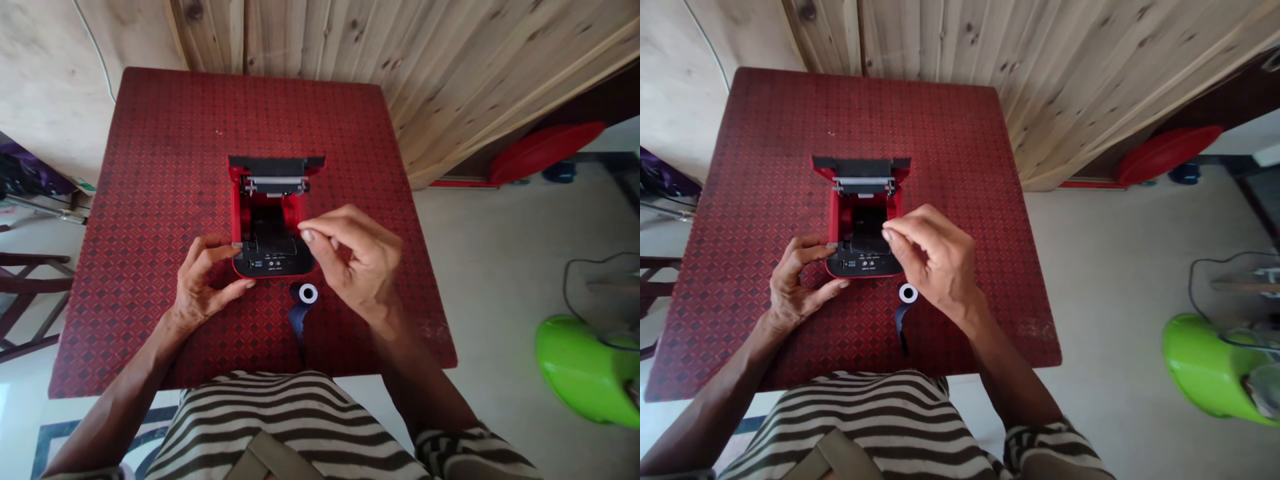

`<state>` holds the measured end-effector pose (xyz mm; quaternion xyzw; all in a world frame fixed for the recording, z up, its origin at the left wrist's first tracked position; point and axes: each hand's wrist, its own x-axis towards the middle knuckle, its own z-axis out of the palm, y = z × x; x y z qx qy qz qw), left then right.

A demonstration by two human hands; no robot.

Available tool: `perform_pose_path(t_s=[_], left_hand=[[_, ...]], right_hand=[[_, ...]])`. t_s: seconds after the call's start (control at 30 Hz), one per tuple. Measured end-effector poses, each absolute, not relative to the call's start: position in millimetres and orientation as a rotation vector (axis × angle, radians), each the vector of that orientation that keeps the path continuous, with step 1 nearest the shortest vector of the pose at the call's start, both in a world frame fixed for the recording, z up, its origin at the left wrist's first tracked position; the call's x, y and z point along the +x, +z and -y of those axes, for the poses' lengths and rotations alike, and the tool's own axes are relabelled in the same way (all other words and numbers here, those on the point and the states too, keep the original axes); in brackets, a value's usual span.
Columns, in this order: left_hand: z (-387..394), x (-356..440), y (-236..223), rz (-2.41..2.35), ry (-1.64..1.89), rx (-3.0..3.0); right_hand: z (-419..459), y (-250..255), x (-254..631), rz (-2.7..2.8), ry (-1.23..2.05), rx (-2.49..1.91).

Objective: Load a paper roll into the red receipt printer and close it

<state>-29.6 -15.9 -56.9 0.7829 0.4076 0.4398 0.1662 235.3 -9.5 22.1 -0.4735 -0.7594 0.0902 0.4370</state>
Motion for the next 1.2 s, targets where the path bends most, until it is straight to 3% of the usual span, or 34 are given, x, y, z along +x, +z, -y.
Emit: perform_pose_path(t_s=[0.2, 0.5, 1.2], left_hand=[[22, -30, -61, -1.175, 1.236, 2.359], [23, -29, -62, -1.136, 1.231, 2.394], [22, -29, -60, -1.141, 1.230, 2.391]], right_hand=[[-17, 12, 217, 2.293, 0.166, -1.167], [-59, 30, 180, 2.804, 0.231, -1.700], [-69, 40, 165, 2.861, 0.261, -1.735]])
